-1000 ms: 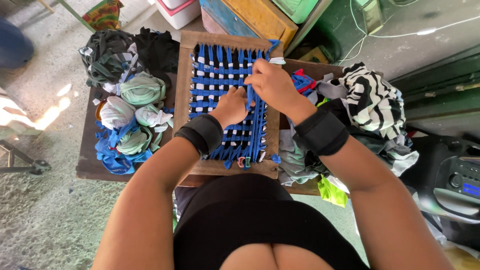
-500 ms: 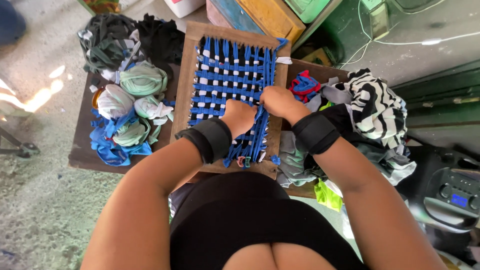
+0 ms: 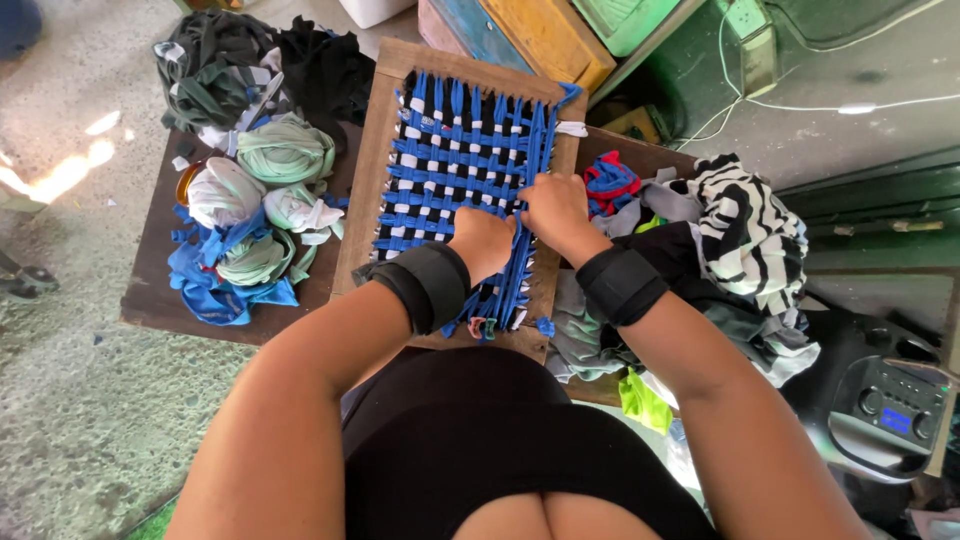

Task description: The person is weaving fabric strips into a pattern on a small wooden loom to create a rug.

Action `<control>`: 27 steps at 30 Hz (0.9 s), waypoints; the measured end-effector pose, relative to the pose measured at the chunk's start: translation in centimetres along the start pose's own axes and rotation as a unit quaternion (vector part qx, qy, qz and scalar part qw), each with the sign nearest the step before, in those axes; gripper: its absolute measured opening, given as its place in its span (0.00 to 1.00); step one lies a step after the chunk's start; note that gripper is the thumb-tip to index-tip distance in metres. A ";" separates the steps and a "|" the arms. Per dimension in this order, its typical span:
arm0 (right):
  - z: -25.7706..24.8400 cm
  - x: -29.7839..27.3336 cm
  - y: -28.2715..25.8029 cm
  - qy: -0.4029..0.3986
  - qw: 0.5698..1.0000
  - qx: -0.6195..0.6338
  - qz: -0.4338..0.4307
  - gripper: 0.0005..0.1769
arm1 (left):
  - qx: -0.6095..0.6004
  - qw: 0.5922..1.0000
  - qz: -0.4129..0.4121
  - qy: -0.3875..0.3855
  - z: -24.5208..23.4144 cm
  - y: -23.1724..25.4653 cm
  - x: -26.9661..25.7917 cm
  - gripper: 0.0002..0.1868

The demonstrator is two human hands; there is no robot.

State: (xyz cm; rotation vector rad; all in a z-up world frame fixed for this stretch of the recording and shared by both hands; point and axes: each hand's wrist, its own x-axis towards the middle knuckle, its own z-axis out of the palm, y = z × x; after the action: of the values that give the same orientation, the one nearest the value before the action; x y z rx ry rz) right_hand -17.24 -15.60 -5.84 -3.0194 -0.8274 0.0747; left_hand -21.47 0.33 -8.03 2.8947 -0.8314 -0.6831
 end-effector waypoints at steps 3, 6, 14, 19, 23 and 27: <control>0.0 0.0 0.0 -0.004 1.000 0.006 0.005 0.15 | 0.015 1.000 0.005 0.009 0.7 0.2 0.7 0.30; 0.5 0.2 0.1 0.003 1.000 0.007 -0.006 0.15 | 0.031 0.999 0.001 0.014 2.1 0.2 1.7 0.30; 1.7 2.1 -0.7 0.072 0.994 -0.061 -0.057 0.07 | -0.014 0.999 -0.032 -0.035 0.9 -0.7 1.6 0.26; 1.8 1.6 -0.8 0.127 0.984 -0.080 -0.090 0.05 | -0.077 0.996 -0.032 -0.017 0.8 -1.4 1.6 0.20; 1.8 0.8 -1.0 0.122 0.991 -0.018 -0.044 0.06 | -0.114 0.993 -0.031 -0.027 0.8 -1.4 1.8 0.18; 2.9 1.5 -0.8 0.102 0.995 -0.015 -0.012 0.08 | -0.117 0.992 -0.037 -0.014 0.9 -1.4 1.8 0.18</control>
State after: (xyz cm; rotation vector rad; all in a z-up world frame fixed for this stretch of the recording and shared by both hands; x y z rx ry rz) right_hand -16.49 -14.17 -8.79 -2.9775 -0.8516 -0.2456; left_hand -19.84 0.63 -9.78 2.7212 -0.6039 -0.7738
